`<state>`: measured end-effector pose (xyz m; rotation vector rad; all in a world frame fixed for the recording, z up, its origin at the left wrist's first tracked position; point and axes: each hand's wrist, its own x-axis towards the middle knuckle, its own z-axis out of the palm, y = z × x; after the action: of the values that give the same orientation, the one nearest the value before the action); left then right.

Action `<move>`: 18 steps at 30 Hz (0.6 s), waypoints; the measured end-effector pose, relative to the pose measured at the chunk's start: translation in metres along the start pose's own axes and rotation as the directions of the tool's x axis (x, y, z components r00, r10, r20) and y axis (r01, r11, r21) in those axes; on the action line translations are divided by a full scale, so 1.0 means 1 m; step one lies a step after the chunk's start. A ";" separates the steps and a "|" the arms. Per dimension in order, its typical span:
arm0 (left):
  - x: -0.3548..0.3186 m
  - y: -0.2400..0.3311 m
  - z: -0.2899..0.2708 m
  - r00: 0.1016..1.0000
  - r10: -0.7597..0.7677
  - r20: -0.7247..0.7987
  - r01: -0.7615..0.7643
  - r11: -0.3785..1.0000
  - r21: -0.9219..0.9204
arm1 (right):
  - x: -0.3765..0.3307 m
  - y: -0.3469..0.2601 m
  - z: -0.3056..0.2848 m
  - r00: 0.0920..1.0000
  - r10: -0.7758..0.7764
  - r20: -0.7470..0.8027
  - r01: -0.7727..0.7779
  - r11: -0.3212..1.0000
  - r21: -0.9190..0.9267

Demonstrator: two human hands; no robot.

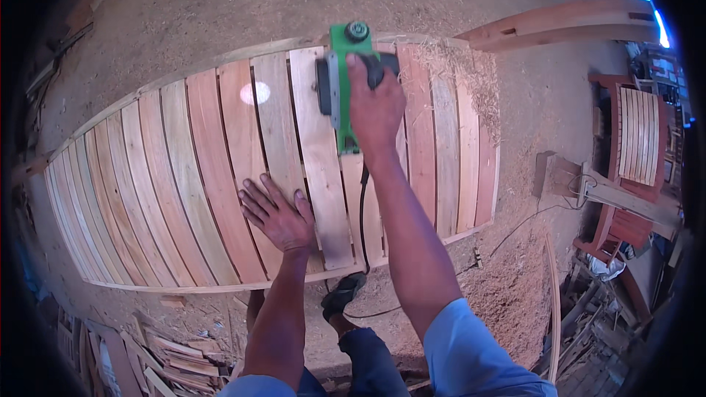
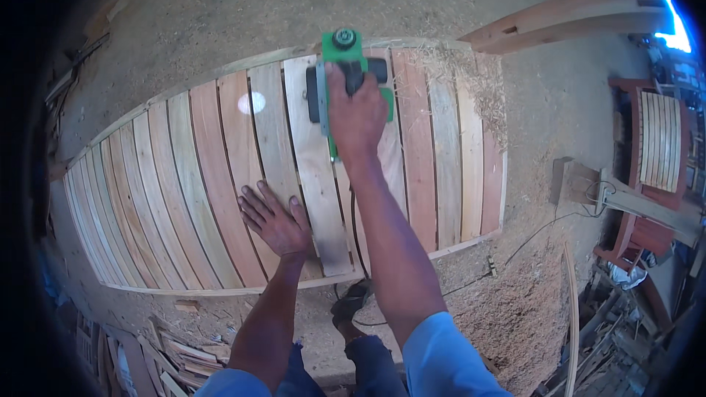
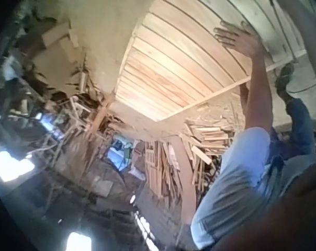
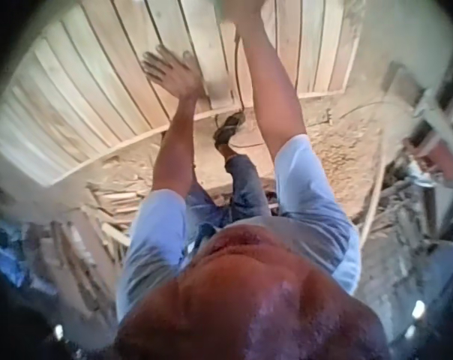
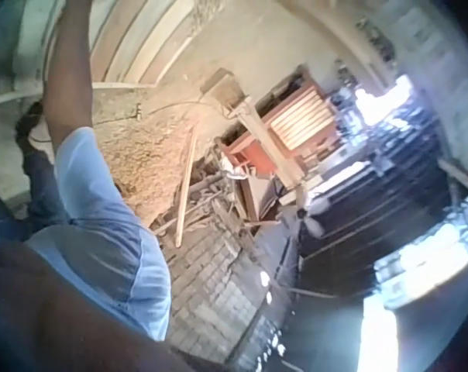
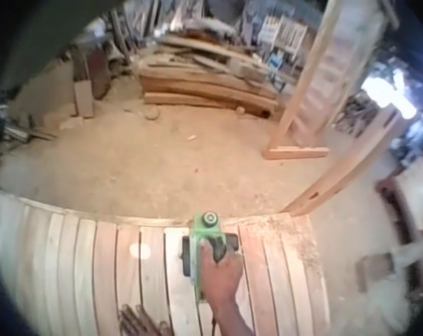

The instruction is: The recorder is assembling and finishing a wooden bench or bed frame by hammering nails and using an electric planer to smooth the slats.

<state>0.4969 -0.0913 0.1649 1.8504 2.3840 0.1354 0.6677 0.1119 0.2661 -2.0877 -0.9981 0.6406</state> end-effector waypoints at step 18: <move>-0.008 -0.015 0.027 0.980 0.093 -0.174 -0.091 0.996 0.018 | -0.278 0.126 -0.135 0.977 0.125 0.172 -0.135 0.990 0.042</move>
<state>0.4886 -0.1024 0.1368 2.0328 2.4126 0.3080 0.6563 -0.2214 0.2846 -2.0906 -0.9303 0.9140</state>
